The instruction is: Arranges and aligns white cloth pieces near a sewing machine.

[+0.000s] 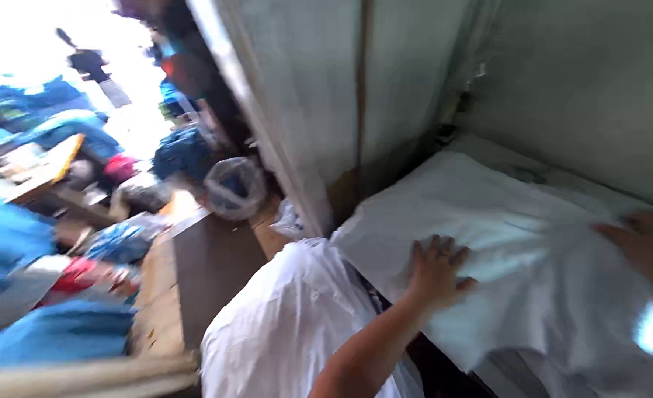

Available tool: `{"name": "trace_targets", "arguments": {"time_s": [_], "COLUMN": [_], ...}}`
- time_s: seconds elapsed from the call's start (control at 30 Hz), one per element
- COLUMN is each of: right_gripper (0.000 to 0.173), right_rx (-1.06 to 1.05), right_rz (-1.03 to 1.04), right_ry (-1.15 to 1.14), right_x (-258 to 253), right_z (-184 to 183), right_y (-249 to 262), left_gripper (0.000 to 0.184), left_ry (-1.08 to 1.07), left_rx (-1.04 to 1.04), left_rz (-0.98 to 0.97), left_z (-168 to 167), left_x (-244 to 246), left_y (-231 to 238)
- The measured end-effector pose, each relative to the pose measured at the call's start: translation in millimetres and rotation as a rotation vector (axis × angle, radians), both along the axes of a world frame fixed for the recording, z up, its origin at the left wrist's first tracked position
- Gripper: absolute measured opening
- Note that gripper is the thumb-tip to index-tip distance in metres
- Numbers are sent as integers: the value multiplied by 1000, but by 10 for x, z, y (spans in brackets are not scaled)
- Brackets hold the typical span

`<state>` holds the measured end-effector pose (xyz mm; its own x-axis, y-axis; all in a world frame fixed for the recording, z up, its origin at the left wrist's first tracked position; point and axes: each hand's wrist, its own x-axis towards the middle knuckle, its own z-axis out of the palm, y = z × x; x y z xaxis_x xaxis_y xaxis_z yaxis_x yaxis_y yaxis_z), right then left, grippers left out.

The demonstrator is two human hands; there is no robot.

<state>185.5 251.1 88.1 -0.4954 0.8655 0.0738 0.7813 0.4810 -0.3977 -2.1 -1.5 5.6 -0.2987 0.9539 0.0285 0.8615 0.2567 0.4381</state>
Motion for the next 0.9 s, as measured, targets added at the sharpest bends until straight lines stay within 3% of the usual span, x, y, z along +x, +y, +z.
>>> {"name": "trace_targets", "arguments": {"time_s": [0.07,0.13,0.2,0.3,0.37,0.43,0.63,0.83,0.9], "right_gripper": [35,41,49,73,76,71,60,39,31], "right_rx": [97,138,44,-249,-148,-39,-23,195,83], "right_rz": [-86,-90,-14,126,129,131,341,242,218], "right_ry": [-14,-38,-77,-213,-145,-22,38,137,187], "right_x": [-88,-177,-264,-400,-326,-233,84,479,634], "right_z": [114,121,0,-350,-757,-967,-1024,-1092,-1014], "right_y": [-238,-380,-629,-1183,-1527,-1783,-2416,-2641,-2657], "left_gripper": [64,64,65,67,66,66,66,66,64], "left_ry": [29,86,147,179,197,199,225,239,214], "left_rx": [-5,23,30,-28,1,29,61,65,33], "left_rz": [0,0,-9,-11,-7,6,24,27,48], "left_z": [-2,-49,-95,-74,-109,-123,-185,-194,-166], "left_x": [23,21,23,20,-21,-136,-463,-462,-433], "left_y": [2,34,62,58,46,7,-108,-109,-98]}}
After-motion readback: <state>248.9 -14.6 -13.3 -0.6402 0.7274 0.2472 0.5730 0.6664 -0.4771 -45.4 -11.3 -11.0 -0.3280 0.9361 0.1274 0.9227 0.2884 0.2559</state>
